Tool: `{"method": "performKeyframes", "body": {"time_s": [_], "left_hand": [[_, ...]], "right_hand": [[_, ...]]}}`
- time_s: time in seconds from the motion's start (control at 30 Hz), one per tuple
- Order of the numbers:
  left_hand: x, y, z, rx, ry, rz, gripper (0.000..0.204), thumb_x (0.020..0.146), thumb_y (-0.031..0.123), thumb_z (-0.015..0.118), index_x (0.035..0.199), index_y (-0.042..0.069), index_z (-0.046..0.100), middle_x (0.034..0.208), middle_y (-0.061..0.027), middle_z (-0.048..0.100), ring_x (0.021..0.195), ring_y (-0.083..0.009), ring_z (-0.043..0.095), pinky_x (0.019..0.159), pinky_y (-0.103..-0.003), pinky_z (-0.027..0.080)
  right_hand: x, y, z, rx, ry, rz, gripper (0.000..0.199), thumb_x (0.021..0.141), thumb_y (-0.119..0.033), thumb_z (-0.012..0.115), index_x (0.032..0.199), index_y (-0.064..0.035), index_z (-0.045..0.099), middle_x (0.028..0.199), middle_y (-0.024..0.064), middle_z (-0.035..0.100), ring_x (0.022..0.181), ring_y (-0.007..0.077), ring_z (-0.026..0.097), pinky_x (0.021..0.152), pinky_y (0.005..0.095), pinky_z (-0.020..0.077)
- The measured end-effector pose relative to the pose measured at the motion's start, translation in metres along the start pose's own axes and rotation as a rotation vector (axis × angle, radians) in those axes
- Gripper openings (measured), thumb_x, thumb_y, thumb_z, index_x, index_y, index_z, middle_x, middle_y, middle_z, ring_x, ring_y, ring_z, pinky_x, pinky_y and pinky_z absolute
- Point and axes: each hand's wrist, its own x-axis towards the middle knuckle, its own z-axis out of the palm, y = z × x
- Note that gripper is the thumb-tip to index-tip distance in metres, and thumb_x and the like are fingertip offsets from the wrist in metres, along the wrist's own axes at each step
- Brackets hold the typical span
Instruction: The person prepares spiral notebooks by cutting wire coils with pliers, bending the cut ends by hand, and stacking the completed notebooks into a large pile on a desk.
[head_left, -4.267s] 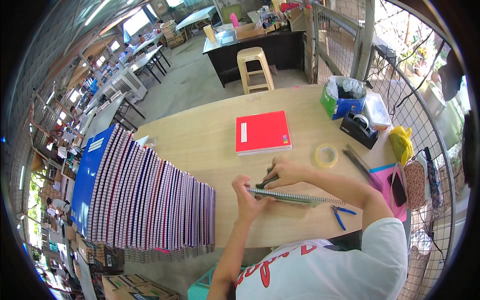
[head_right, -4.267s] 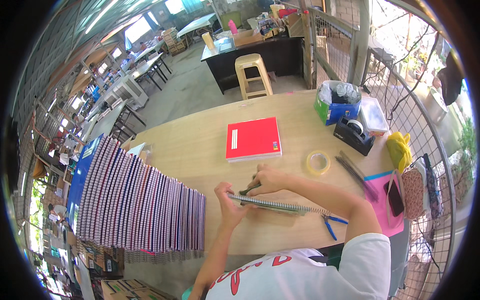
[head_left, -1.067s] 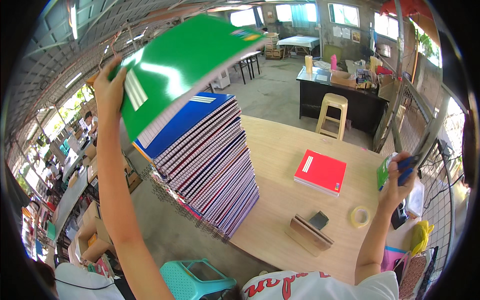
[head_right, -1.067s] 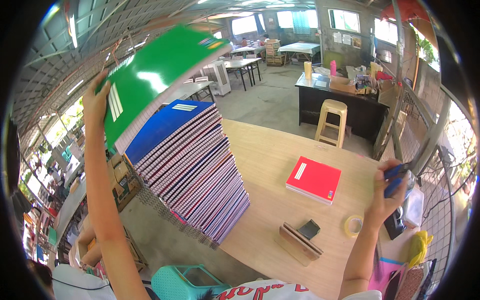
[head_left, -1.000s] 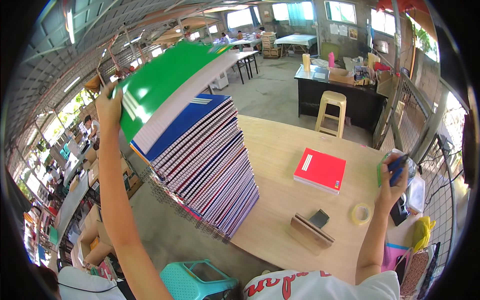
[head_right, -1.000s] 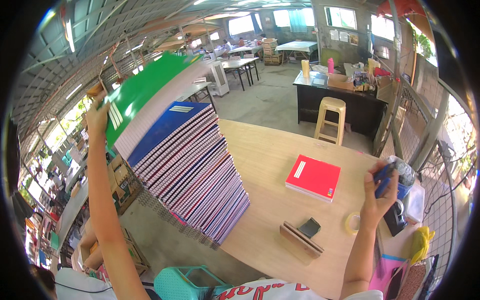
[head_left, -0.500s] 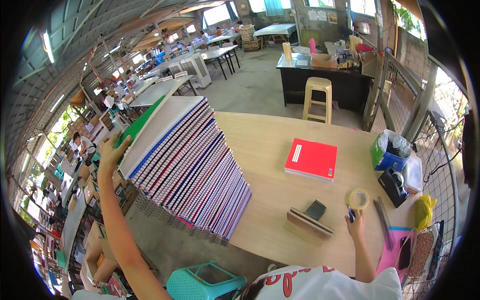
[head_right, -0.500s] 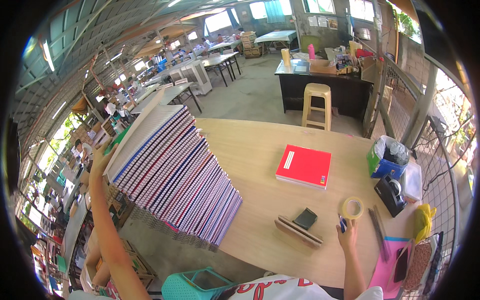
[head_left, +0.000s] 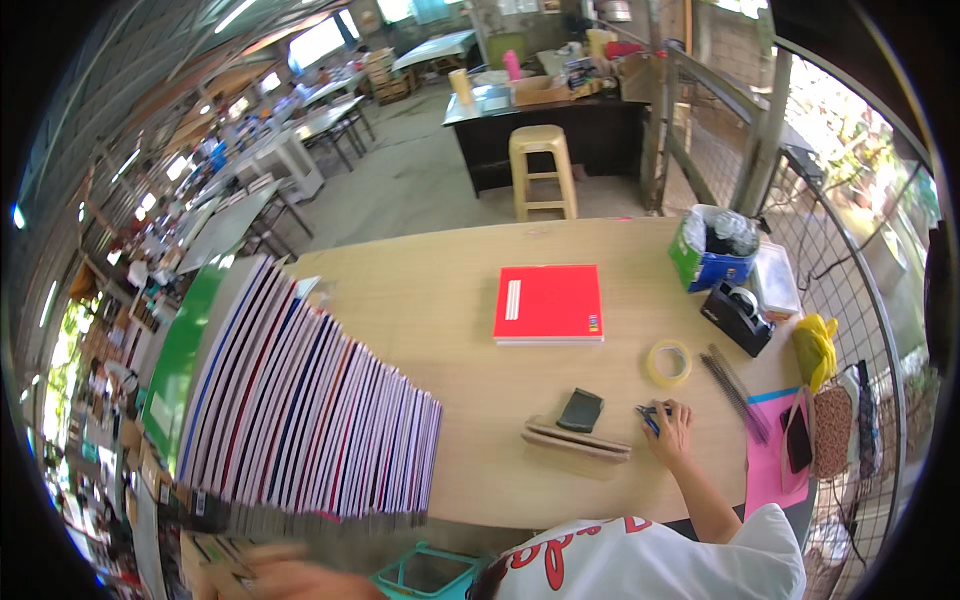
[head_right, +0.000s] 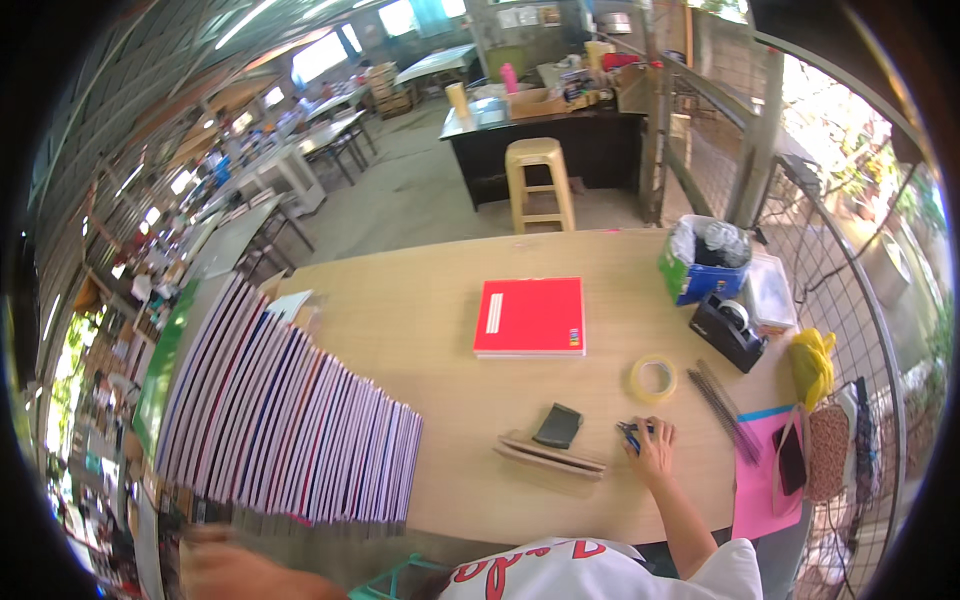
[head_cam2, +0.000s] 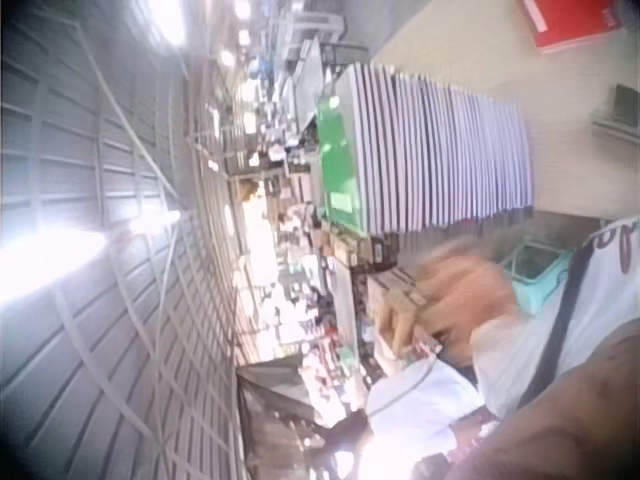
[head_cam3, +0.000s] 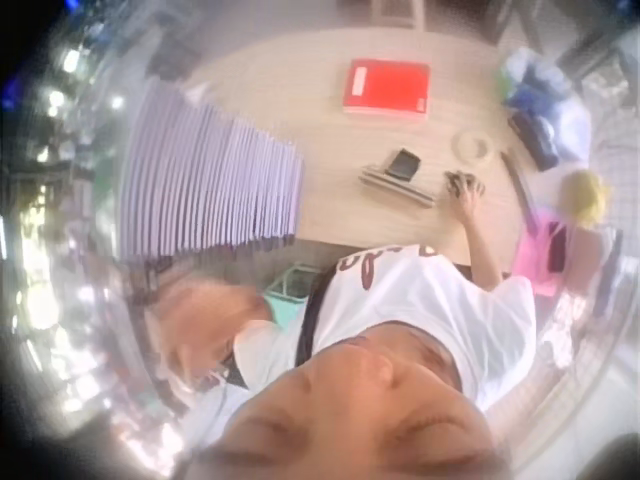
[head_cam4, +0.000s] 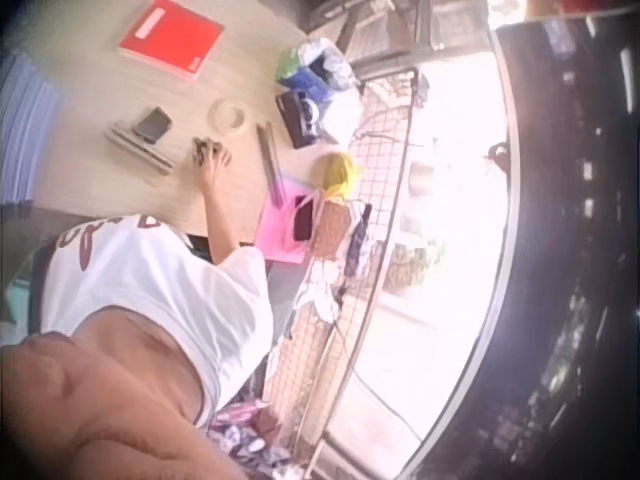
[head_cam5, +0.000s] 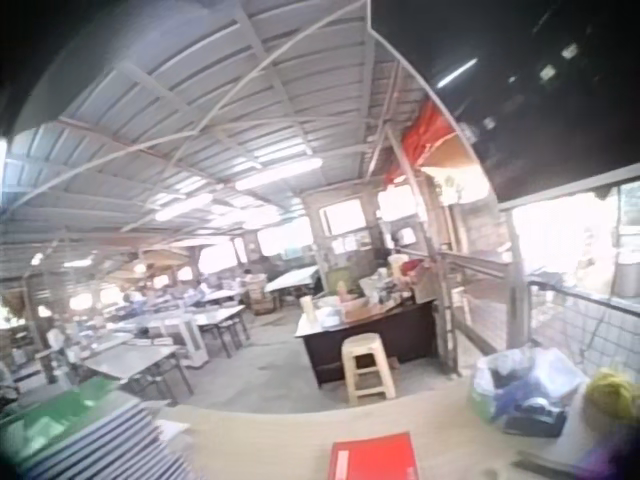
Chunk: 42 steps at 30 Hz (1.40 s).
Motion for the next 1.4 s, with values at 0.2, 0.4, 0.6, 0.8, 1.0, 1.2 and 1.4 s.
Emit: {"method": "performKeyframes", "body": {"time_s": [0.2,0.4,0.6,0.8,1.0,1.2,1.4], "left_hand": [[-0.149,-0.105,0.360,-0.515,-0.603,-0.819,0.043,0.089,0.026,0.074,0.120,-0.002,0.065,0.114,-0.0178,0.070,0.099,-0.0260,0.069,0.089,-0.037,0.054],[-0.209,-0.177,0.511,-0.088,-0.696,-1.112,0.047,0.077,0.031,0.086,0.109,0.001,0.069,0.104,-0.0167,0.072,0.092,-0.0256,0.070,0.083,-0.038,0.056],[-0.216,-0.197,0.553,-0.071,-0.999,-1.197,0.037,0.065,0.024,0.092,0.090,0.005,0.072,0.089,-0.0148,0.074,0.086,-0.0263,0.072,0.077,-0.040,0.057],[-0.203,-0.199,0.534,0.012,-1.010,-1.169,0.040,0.067,0.022,0.089,0.099,0.006,0.070,0.104,-0.0146,0.072,0.096,-0.0276,0.069,0.086,-0.039,0.056],[-0.159,-0.078,0.522,-0.486,-0.887,-0.343,0.062,0.073,0.021,0.084,0.128,0.007,0.059,0.147,-0.0165,0.047,0.131,-0.0299,0.050,0.102,-0.040,0.049],[-0.195,-0.070,0.535,-0.261,-1.078,0.097,0.054,0.079,0.020,0.077,0.128,0.003,0.061,0.135,-0.0183,0.059,0.124,-0.0333,0.057,0.102,-0.042,0.050],[-0.182,-0.073,0.544,-0.393,-1.196,0.001,0.036,0.080,0.016,0.076,0.113,0.001,0.071,0.128,-0.0185,0.064,0.114,-0.0367,0.064,0.095,-0.045,0.054]], "right_hand": [[-0.003,-0.002,-0.014,0.210,0.049,0.080,0.055,0.083,-0.029,0.076,0.132,-0.0100,0.058,0.134,0.0166,0.048,0.121,0.0385,0.046,0.106,0.0519,0.0351],[0.004,-0.086,-0.053,0.373,-0.394,-0.260,0.060,0.075,-0.019,0.081,0.130,-0.0122,0.059,0.110,0.0116,0.064,0.102,0.0324,0.062,0.086,0.0430,0.0513],[0.031,-0.059,-0.047,0.347,-0.312,-0.278,0.060,0.072,-0.016,0.081,0.128,-0.0150,0.060,0.097,0.0070,0.065,0.094,0.0296,0.063,0.079,0.0411,0.0511],[0.042,-0.061,-0.052,0.378,-0.375,-0.303,0.057,0.073,-0.014,0.080,0.127,-0.0146,0.060,0.100,0.0073,0.063,0.095,0.0297,0.062,0.080,0.0419,0.0507],[0.035,-0.059,-0.050,0.397,-0.306,-0.257,0.055,0.075,-0.015,0.080,0.127,-0.0147,0.060,0.103,0.0076,0.063,0.102,0.0295,0.061,0.082,0.0409,0.0511],[0.049,-0.049,-0.053,0.376,-0.478,-0.339,0.059,0.075,-0.019,0.082,0.129,-0.0188,0.060,0.108,0.0090,0.063,0.103,0.0303,0.062,0.088,0.0427,0.0510],[0.080,-0.038,-0.075,0.529,-0.545,-0.287,0.069,0.070,-0.030,0.087,0.133,-0.0166,0.061,0.115,0.0131,0.062,0.105,0.0332,0.062,0.091,0.0422,0.0509]]}}
